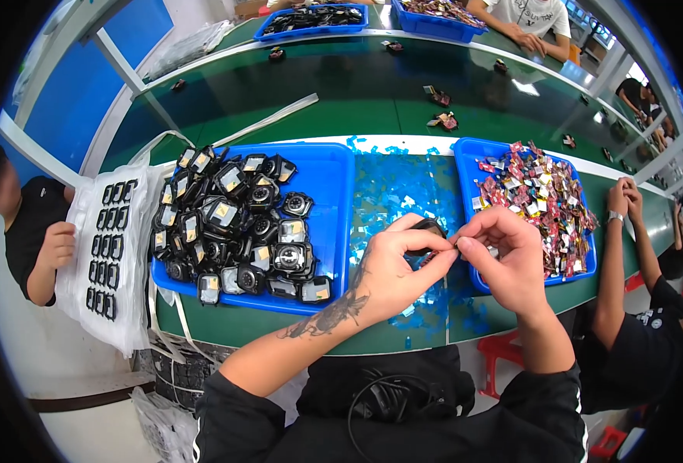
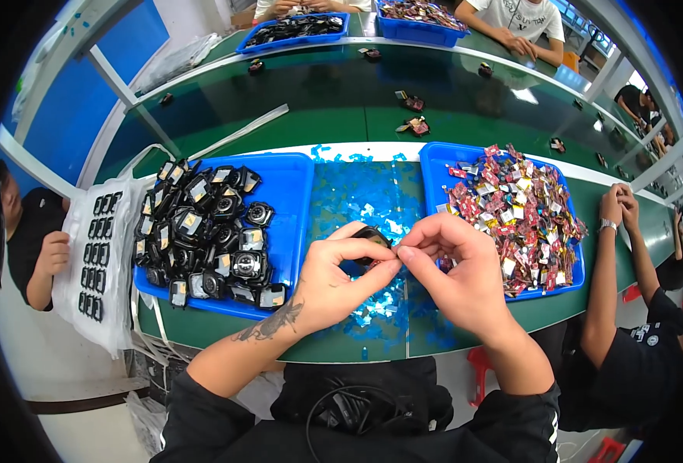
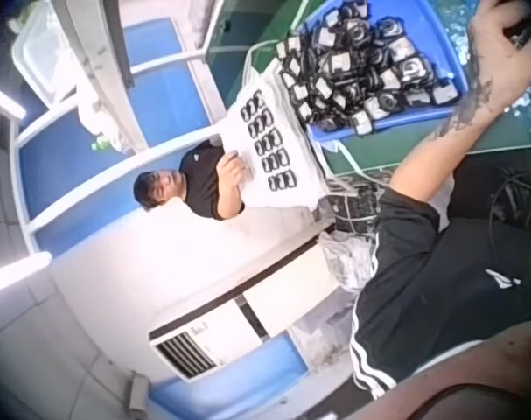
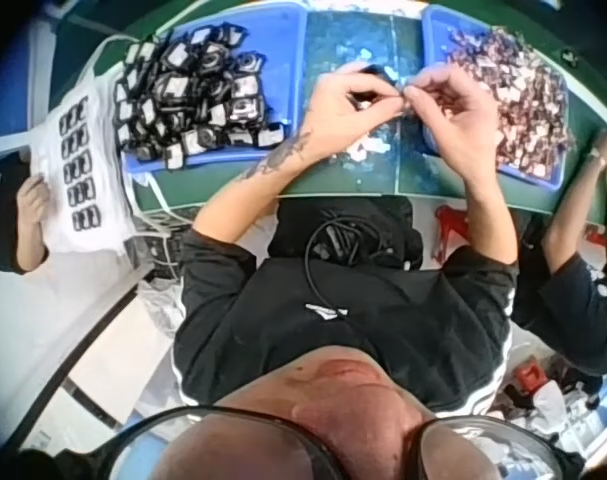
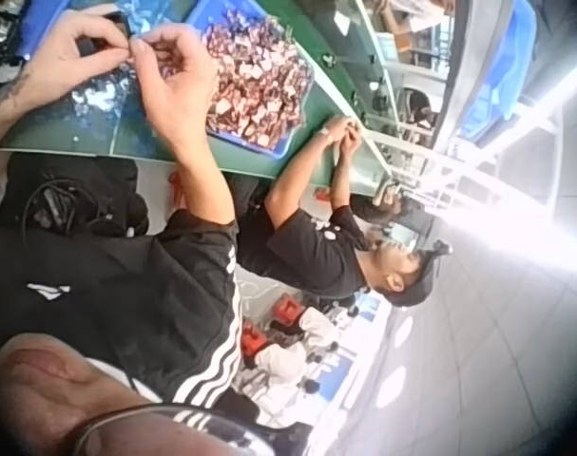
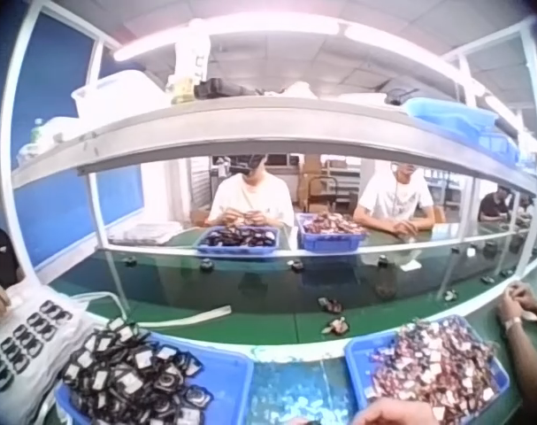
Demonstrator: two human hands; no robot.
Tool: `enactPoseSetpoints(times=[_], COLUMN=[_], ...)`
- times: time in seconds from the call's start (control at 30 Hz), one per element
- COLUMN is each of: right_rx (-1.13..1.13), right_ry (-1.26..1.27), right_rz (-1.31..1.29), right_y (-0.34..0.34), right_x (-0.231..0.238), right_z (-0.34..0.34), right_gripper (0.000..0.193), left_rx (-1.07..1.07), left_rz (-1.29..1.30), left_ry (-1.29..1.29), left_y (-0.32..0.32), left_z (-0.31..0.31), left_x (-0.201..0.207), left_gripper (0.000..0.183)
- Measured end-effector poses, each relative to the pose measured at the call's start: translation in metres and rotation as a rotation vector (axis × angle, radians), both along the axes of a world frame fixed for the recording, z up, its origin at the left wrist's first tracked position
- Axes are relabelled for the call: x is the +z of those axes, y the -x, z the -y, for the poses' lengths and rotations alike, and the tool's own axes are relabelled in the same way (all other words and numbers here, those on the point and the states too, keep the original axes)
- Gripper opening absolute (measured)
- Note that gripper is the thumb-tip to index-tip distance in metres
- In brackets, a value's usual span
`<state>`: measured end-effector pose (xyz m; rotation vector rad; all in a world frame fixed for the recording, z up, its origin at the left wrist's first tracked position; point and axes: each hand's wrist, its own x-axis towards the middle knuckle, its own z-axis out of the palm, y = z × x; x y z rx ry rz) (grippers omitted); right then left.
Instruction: The person is seen assembling small electronic components, specifically attaching a small board to a black plastic housing on a production line.
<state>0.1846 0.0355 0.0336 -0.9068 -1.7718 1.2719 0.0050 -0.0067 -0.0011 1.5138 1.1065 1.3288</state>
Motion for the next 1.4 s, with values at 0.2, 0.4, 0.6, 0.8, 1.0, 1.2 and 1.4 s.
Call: enactPoseSetpoints(times=[0.2,0.4,0.6,0.8,1.0,1.2,1.4], right_rx=[-0.082,-0.03,0.02,0.014,-0.118,-0.148,-0.066], right_ry=[-0.153,0.122,0.123,0.138,-0.256,-0.594,0.0], right_rz=[0.081,-0.071,-0.016,-0.045,0.235,0.42,0.123], right_y=[0.006,0.003,0.004,0.004,0.016,0.004,-0.002], right_x=[0.001,0.0,0.0,0.0,-0.003,-0.007,-0.016], right_z=[0.001,-0.005,-0.007,-0.01,-0.001,0.011,-0.001], right_gripper=[0.007,0.008,0.01,0.009,0.01,0.014,0.024], left_rx=[0.044,0.083,0.109,0.144,0.172,0.175,-0.03], left_rz=[0.049,0.022,0.009,0.02,-0.001,0.222,0.337], left_ry=[0.035,0.004,-0.002,-0.014,-0.013,0.13,0.256], left_y=[0.002,0.0,0.0,-0.003,-0.001,0.001,0.006], left_z=[0.0,0.002,0.002,0.001,-0.001,-0.004,-0.005], left_x=[0.001,0.001,-0.001,-0.003,-0.01,-0.007,-0.007], left_gripper=[0.012,0.013,0.013,0.012,0.016,0.012,0.012])
